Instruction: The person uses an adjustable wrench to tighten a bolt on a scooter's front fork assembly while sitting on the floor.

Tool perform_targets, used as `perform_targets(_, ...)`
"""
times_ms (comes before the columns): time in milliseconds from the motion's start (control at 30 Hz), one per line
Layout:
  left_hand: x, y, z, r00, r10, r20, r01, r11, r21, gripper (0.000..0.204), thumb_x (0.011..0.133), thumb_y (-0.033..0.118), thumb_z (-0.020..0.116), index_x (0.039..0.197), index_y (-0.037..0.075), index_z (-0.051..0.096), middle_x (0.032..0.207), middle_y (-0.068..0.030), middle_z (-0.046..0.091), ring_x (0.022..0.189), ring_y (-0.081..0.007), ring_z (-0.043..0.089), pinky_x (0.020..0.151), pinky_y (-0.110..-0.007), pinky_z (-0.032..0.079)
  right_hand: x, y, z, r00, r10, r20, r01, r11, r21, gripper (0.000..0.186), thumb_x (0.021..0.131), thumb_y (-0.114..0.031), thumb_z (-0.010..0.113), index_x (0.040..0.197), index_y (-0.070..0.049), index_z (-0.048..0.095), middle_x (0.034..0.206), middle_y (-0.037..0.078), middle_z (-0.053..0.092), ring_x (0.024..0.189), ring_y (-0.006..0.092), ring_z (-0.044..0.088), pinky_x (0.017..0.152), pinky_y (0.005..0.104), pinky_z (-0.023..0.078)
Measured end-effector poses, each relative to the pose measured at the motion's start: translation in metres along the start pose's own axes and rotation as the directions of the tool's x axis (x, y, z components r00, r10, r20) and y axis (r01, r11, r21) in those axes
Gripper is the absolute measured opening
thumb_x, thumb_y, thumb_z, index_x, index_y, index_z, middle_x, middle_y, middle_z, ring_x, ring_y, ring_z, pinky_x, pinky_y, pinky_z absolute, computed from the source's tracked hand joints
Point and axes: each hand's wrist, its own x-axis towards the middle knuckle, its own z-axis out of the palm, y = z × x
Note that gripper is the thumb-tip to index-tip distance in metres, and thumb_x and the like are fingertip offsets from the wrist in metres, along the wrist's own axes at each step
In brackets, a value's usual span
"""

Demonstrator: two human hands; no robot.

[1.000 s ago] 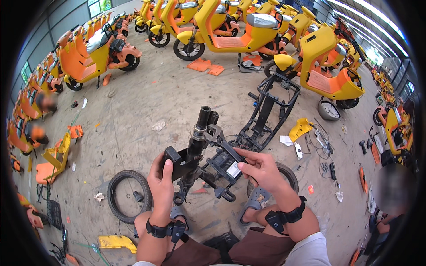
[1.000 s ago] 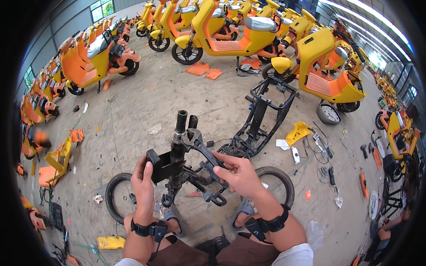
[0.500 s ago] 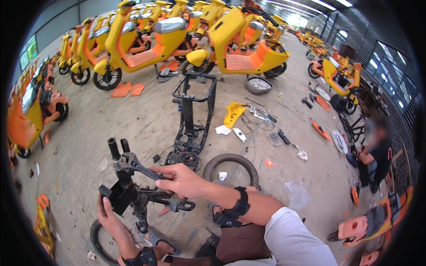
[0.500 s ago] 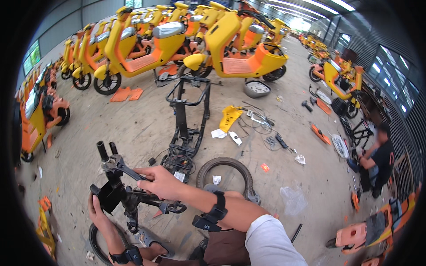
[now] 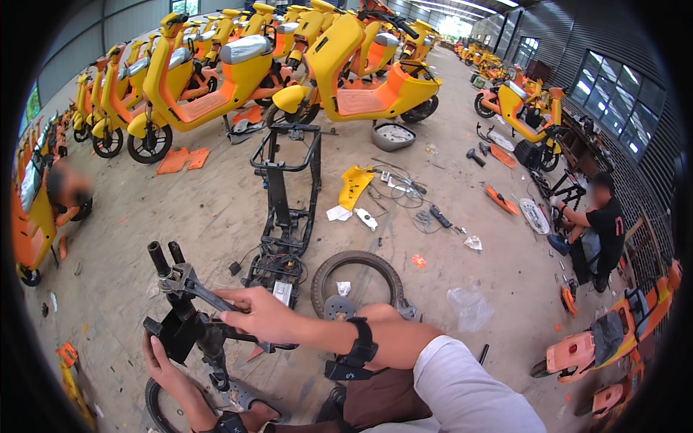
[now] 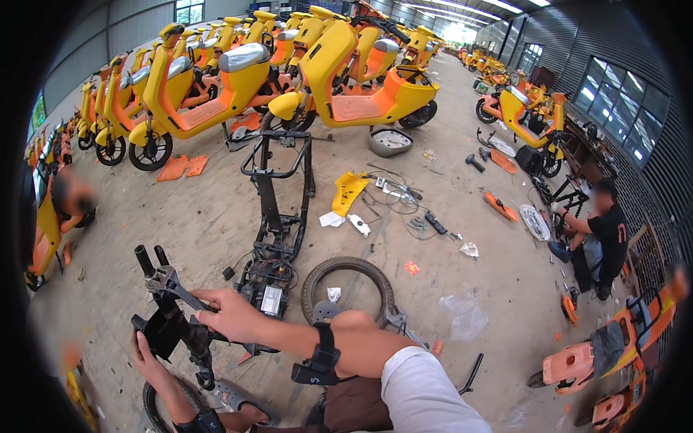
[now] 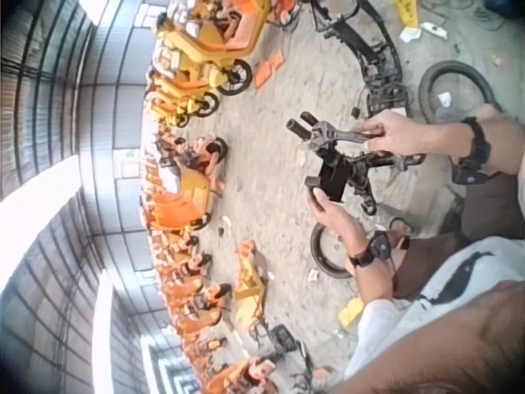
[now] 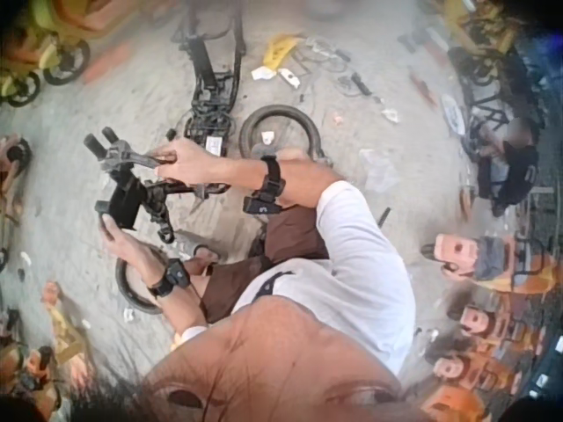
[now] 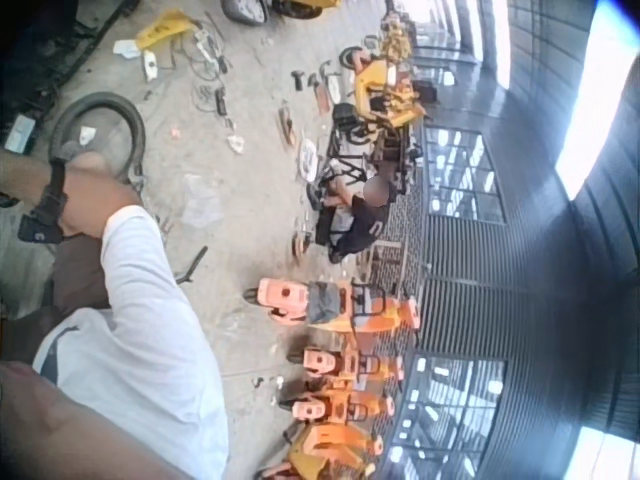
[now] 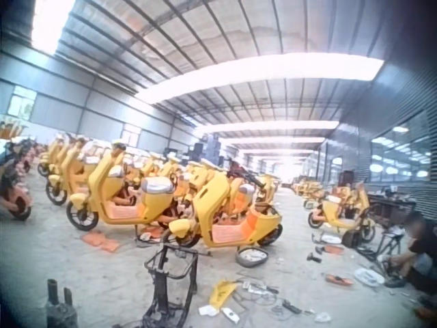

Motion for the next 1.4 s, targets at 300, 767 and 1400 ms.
perform_targets(300, 0.002, 0.001, -0.002, 0.999, -0.025, 0.041, 0.027, 0.998, -0.056, 0.041, 0.097, 0.022, 0.053, 0.128, -0.005, 0.052, 0.122, -0.0123, 0.058, 0.112, -0.0177, 0.053, 0.1, -0.029, 0.037, 0.003, 0.008, 0.008, 0.999, -0.038, 0.003, 0.038, 0.999, 0.032, 0.049, 0.091, -0.012, 0.053, 0.139, -0.006, 0.045, 0.076, 0.0, 0.055, 0.057, 0.0054, 0.045, 0.044, 0.022, 0.036)
perform_targets(767, -0.002, 0.002, 0.003, 0.998, 0.004, 0.057, 0.001, 0.996, -0.091, 0.042, 0.096, 0.021, 0.055, 0.127, -0.007, 0.052, 0.123, -0.0137, 0.058, 0.111, -0.0186, 0.054, 0.098, -0.029, 0.039, 0.001, 0.009, 0.006, 0.998, 0.057, -0.005, -0.057, 0.998, 0.021, 0.055, 0.092, -0.016, 0.056, 0.143, -0.006, 0.039, 0.072, 0.0, 0.052, 0.044, 0.0055, 0.042, 0.039, 0.0227, 0.037)
perform_targets(1400, -0.007, 0.014, -0.008, 0.995, -0.01, 0.096, 0.024, 0.988, -0.149, 0.039, 0.094, 0.019, 0.057, 0.125, -0.005, 0.054, 0.115, -0.0129, 0.062, 0.103, -0.0166, 0.058, 0.091, -0.028, 0.044, -0.005, -0.008, 0.041, 0.996, 0.069, -0.054, -0.065, 0.995, 0.074, 0.057, 0.089, -0.007, 0.059, 0.14, 0.006, 0.035, 0.075, 0.003, 0.055, 0.06, 0.0076, 0.051, 0.04, 0.0226, 0.042)
